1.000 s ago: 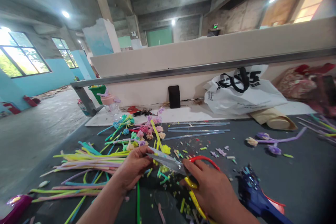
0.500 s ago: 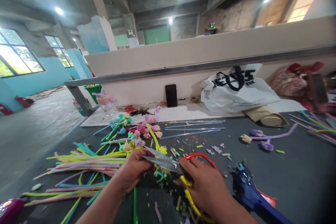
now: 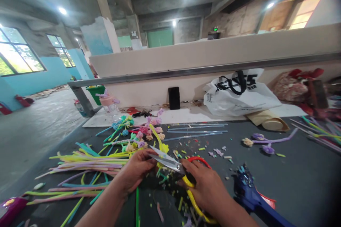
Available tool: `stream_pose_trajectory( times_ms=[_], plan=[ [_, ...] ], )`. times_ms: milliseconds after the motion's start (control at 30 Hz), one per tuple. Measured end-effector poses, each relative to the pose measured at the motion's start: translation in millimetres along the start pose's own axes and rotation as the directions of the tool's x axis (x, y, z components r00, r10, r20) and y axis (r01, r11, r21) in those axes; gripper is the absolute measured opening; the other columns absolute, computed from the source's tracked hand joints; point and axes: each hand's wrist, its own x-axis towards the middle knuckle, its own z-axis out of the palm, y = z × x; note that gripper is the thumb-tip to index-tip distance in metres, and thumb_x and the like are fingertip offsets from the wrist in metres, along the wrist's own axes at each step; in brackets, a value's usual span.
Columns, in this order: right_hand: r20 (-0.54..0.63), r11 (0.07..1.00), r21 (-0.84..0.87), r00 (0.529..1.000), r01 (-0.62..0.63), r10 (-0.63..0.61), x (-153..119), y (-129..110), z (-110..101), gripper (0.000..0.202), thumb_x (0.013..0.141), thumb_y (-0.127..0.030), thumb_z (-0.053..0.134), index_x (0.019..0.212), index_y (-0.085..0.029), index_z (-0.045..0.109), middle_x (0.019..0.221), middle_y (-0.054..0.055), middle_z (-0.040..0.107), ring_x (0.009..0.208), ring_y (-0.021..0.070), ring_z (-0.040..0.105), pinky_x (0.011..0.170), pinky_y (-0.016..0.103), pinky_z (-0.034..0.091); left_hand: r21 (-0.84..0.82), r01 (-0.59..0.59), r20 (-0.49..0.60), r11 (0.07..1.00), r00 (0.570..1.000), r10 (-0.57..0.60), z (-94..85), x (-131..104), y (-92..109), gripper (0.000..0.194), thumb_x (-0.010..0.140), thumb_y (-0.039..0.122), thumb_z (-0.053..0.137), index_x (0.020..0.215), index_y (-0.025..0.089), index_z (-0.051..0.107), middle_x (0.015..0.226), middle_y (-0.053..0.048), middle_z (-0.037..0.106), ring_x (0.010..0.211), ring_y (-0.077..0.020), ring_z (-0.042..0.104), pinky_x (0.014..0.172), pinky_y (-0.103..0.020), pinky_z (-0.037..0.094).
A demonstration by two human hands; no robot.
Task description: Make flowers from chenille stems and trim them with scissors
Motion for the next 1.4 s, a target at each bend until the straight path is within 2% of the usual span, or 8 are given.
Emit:
stream_pose_trajectory(
  times_ms=[100,200,433,700,933,1133,1300,1400],
  plan=[
    [0.007,0.996,0.081,0.999,-0.032,0.031,2,-2,-5,0.039,0.072,-0.032,0.059,0.109,-0.028,0.051,0.096,0.005,0.063,0.084,0.0214,0.06,0.072,0.032,0.046,-0.024,0.012,-0.052,1.0,0.999,-0.013,0.7,0,1,0.021,0.056,0.02,0.076,0.073,0.014,0.064,0.06,0.001,0.058,0.051,-0.0069,0.049,0.054,-0.019,0.038],
    [0.032,0.993,0.105,0.998,-0.053,0.05,3,-4,-7,0.04,0.072,-0.033,0.059,0.111,-0.029,0.05,0.097,0.004,0.061,0.087,0.0217,0.059,0.074,0.034,0.046,-0.027,0.015,-0.057,1.0,0.998,-0.017,-1.2,1,-2,0.018,0.059,0.019,0.073,0.075,0.014,0.064,0.061,0.001,0.058,0.052,-0.0065,0.05,0.054,-0.019,0.039],
    [0.051,0.998,0.046,0.998,-0.041,0.039,4,-5,-8,0.041,0.072,-0.035,0.06,0.111,-0.031,0.048,0.094,0.003,0.057,0.08,0.0199,0.058,0.066,0.031,0.045,0.044,0.033,-0.059,0.998,0.998,-0.03,-1.2,4,-6,0.022,0.052,-0.001,0.063,0.07,0.012,0.061,0.063,0.0,0.061,0.053,-0.0074,0.051,0.052,-0.018,0.036],
    [0.023,1.0,0.0,0.999,-0.031,0.031,5,-2,-9,0.041,0.072,-0.035,0.06,0.112,-0.03,0.048,0.091,0.003,0.056,0.077,0.0212,0.058,0.065,0.032,0.044,-0.051,0.077,-0.064,0.996,0.995,-0.081,8.3,0,3,0.021,0.049,0.009,0.074,0.066,0.012,0.062,0.058,0.001,0.058,0.049,-0.0063,0.049,0.049,-0.017,0.036],
    [-0.008,1.0,-0.007,1.0,-0.01,0.01,3,-2,-8,0.041,0.069,-0.034,0.063,0.108,-0.028,0.05,0.089,0.002,0.059,0.075,0.0198,0.06,0.062,0.029,0.044,-0.03,0.023,0.008,0.999,1.0,-0.023,2.5,2,-5,0.022,0.051,0.018,0.077,0.066,0.012,0.062,0.056,0.001,0.058,0.05,-0.0071,0.049,0.05,-0.018,0.037],
    [0.001,0.997,0.082,1.0,-0.005,0.005,1,1,-1,0.038,0.072,-0.029,0.061,0.108,-0.027,0.052,0.092,0.004,0.062,0.083,0.0207,0.06,0.072,0.03,0.046,0.0,0.023,0.046,1.0,0.999,-0.023,3.0,-1,-2,0.02,0.059,0.02,0.074,0.074,0.012,0.065,0.062,0.0,0.059,0.051,-0.0058,0.048,0.052,-0.018,0.037],
    [0.042,0.989,0.145,0.999,0.0,-0.006,2,-4,-7,0.039,0.073,-0.03,0.06,0.111,-0.028,0.052,0.096,0.005,0.062,0.087,0.0221,0.059,0.075,0.034,0.045,0.021,0.029,0.011,0.999,1.0,-0.029,3.1,-1,-3,0.02,0.055,0.019,0.075,0.069,0.012,0.064,0.06,0.0,0.06,0.051,-0.0068,0.049,0.05,-0.018,0.036],
    [0.016,0.958,0.286,1.0,0.006,-0.011,2,-4,-10,0.042,0.072,-0.032,0.061,0.113,-0.03,0.051,0.097,0.004,0.061,0.088,0.022,0.058,0.076,0.035,0.045,0.002,0.036,0.016,0.999,0.999,-0.036,3.7,-1,-2,0.022,0.053,0.019,0.076,0.068,0.011,0.063,0.06,0.0,0.06,0.052,-0.007,0.05,0.051,-0.017,0.037]
  ],
)
